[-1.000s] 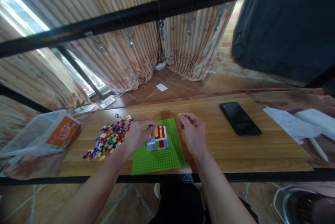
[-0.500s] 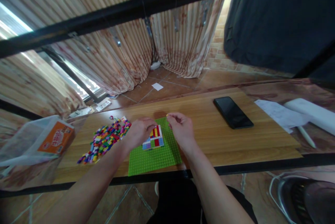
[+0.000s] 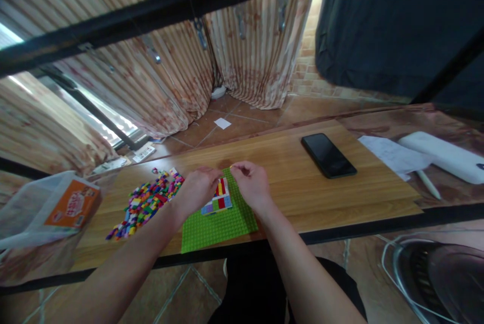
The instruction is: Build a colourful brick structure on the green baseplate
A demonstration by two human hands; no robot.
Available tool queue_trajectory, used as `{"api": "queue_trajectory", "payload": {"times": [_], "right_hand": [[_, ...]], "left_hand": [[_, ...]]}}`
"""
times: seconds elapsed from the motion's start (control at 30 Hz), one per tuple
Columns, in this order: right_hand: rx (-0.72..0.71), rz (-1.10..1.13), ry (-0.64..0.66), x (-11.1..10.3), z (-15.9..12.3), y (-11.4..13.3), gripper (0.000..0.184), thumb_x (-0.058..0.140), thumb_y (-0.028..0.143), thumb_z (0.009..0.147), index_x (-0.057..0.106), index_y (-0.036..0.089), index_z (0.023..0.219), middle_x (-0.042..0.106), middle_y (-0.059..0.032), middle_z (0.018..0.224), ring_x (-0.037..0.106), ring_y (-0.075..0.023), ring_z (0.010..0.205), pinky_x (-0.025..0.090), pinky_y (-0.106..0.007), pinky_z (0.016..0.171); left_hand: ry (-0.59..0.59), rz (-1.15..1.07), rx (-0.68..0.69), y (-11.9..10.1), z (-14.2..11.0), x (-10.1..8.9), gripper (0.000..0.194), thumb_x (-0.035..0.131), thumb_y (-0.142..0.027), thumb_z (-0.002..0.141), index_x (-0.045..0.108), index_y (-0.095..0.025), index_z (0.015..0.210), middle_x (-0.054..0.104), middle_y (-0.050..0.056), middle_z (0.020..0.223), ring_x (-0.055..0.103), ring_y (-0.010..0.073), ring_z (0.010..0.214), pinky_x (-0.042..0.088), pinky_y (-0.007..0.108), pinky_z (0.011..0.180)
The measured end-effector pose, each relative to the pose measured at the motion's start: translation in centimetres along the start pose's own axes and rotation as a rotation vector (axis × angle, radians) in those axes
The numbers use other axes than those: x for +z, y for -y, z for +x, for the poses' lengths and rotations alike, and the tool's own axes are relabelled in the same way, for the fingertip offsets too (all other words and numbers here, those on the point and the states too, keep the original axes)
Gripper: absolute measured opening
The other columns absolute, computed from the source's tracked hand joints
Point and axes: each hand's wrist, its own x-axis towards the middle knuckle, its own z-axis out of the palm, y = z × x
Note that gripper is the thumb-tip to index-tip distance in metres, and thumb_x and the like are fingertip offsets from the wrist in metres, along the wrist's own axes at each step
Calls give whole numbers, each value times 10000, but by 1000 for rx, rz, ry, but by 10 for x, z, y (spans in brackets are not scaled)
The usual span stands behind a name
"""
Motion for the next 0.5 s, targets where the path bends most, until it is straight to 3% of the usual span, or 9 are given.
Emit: {"api": "queue_trajectory", "payload": {"times": [0.2, 0.5], "right_hand": [[80, -11, 27, 6, -2, -4, 236, 658, 404, 715, 729, 182, 747, 691, -24, 652, 593, -152, 621, 450, -277, 596], [227, 89, 128, 19, -8, -8, 149, 573, 302, 803, 622, 188, 720, 700, -26, 693, 608, -128, 536, 455, -251, 529]], "left_hand": [[57, 116, -84, -14, -2, -3, 280, 436, -37, 879, 692, -127, 953, 716, 118, 796, 710, 250, 790, 555, 355, 739], [-15, 109, -172, -24, -8, 4, 235, 456, -73, 910, 676, -146, 952, 733, 103, 808, 717, 228, 812, 538, 362, 843]]}}
